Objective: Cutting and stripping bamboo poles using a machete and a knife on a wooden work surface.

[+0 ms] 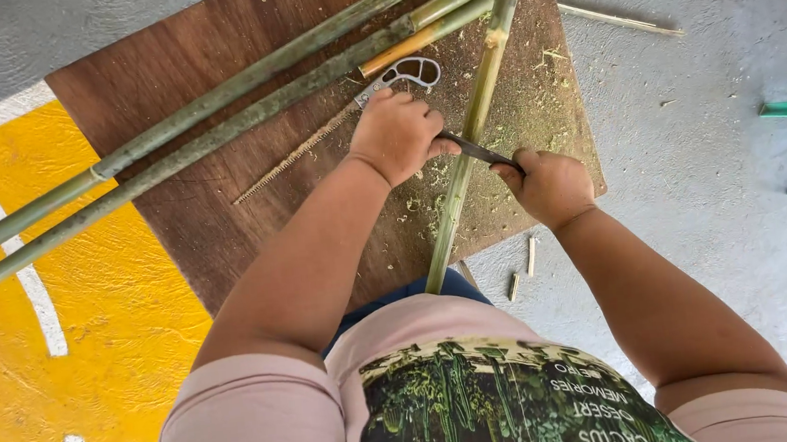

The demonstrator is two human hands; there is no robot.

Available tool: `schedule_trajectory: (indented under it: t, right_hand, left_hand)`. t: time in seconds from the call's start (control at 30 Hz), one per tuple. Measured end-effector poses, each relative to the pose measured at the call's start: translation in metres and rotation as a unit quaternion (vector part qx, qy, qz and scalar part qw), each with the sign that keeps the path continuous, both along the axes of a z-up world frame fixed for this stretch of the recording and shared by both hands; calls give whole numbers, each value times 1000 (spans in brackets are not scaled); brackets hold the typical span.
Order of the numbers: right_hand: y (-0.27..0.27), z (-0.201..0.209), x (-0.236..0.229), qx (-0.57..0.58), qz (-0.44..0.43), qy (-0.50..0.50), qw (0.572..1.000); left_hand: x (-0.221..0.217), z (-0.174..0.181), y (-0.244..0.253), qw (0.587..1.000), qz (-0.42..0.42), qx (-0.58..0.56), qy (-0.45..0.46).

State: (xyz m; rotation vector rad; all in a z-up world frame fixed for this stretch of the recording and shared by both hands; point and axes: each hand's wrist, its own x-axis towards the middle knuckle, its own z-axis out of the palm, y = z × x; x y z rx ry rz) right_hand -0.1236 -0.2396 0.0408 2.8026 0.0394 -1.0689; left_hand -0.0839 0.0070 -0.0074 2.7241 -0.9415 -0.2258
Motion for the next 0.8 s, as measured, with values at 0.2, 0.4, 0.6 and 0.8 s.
schedule_trajectory:
  t: [0.2,0.4,0.6,0.8]
  right_hand:
    - [4,18,65,-60,56,-58,995]
    - [-18,-6,28,-25,52,-103,993]
    - [-36,-19,20,-14,92,-122,988]
    - [-30,-16,10,5,55,-166,985]
  left_hand:
    - [65,26,-10,997,51,43,-32]
    - [42,18,-17,998,16,44,-49]
    - [28,16,-30,999,-2,44,18]
    - [27,18,-33,997,30,27,-68]
